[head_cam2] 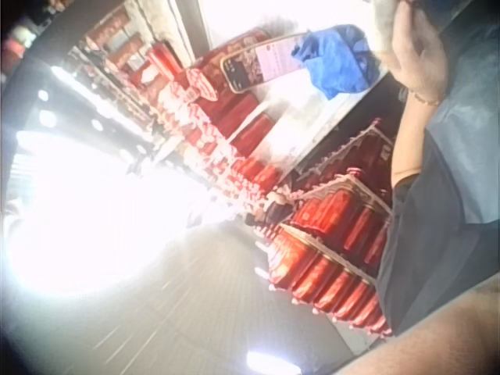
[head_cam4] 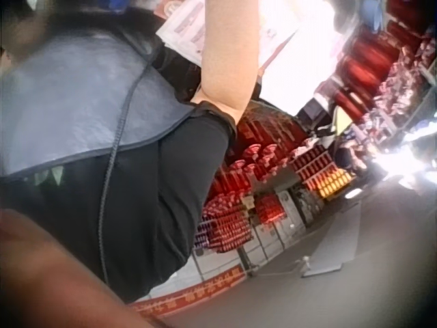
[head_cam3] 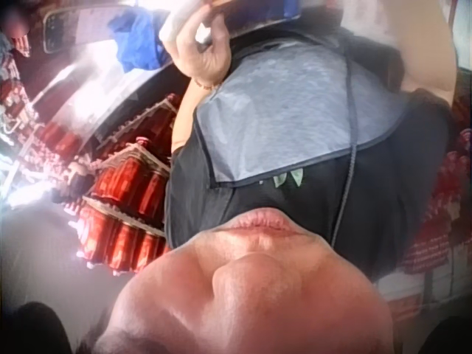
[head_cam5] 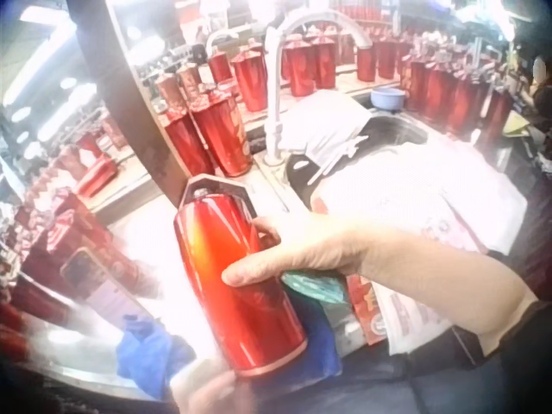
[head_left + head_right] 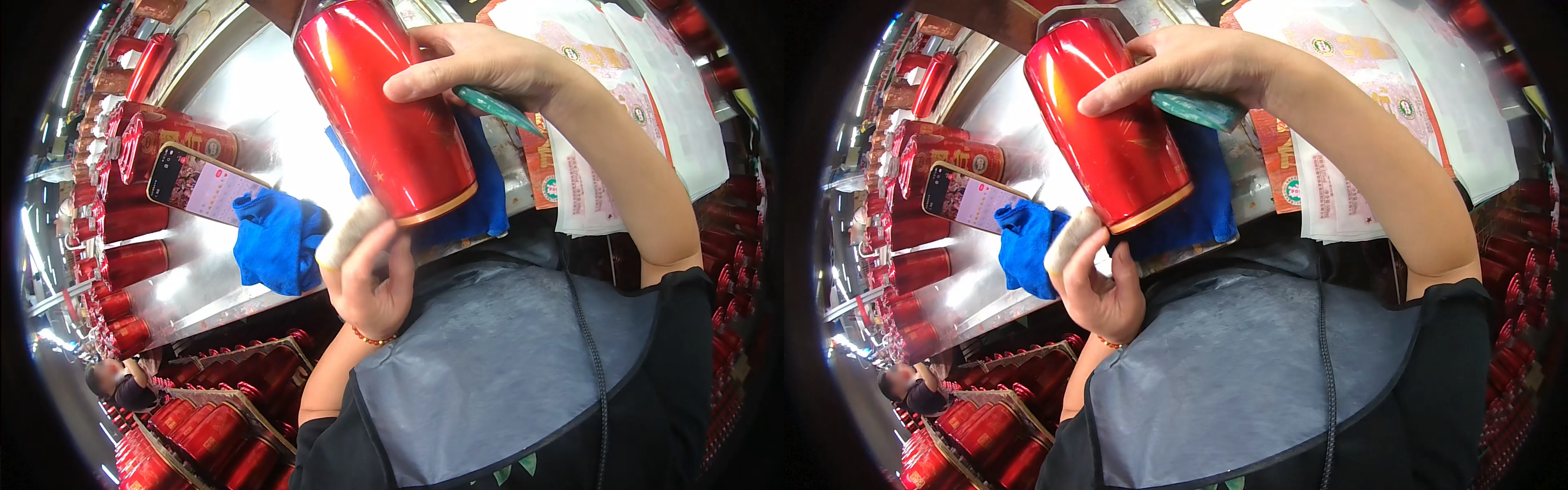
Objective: The person picks up a red cylindrical container, applies a printed label to its side, smooths it with a green tool, and wipes the surface with a blue cloth. The person repeats this process on multiple containers, handling them one at a time.
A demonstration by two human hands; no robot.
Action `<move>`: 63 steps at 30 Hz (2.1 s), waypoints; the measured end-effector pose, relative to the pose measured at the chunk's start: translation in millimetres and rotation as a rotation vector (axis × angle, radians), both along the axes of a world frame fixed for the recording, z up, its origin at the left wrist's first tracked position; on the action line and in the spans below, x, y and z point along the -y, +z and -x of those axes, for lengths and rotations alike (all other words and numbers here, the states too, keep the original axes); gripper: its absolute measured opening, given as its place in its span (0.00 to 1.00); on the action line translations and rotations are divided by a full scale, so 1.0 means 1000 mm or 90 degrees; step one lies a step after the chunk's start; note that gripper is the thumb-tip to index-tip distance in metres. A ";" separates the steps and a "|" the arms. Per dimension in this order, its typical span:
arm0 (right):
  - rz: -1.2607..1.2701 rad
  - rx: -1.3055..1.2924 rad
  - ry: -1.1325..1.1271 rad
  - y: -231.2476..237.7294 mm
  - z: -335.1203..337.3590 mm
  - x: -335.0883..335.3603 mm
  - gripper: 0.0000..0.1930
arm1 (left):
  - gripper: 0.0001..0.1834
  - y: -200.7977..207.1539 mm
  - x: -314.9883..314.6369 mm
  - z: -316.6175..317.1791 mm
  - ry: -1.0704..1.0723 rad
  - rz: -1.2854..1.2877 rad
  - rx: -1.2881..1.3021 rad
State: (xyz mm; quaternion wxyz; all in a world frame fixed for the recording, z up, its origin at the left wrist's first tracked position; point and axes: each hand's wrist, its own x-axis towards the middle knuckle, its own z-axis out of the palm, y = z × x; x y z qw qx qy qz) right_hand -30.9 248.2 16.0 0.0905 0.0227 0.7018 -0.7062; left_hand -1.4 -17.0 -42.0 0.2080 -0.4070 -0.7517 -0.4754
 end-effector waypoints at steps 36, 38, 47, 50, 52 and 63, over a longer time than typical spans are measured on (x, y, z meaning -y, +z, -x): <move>-0.297 0.033 -0.013 0.031 0.024 0.012 0.51 | 0.19 0.053 -0.016 0.006 -0.126 0.189 -0.225; -0.464 0.075 -0.054 0.042 0.024 0.021 0.52 | 0.19 0.049 -0.029 0.009 -0.145 0.173 -0.249; -0.186 0.094 -0.074 0.027 -0.016 -0.035 0.38 | 0.47 0.045 -0.034 0.023 0.008 0.207 -0.030; -0.144 0.071 -0.043 0.016 -0.018 -0.036 0.38 | 0.45 0.026 -0.026 0.022 -0.048 0.069 0.142; -0.139 0.045 -0.017 0.009 -0.017 -0.032 0.40 | 0.46 0.016 -0.024 0.020 -0.064 0.019 0.200; -0.187 -0.047 -0.119 0.024 -0.070 0.027 0.53 | 0.47 0.026 -0.001 0.021 -0.075 0.077 0.207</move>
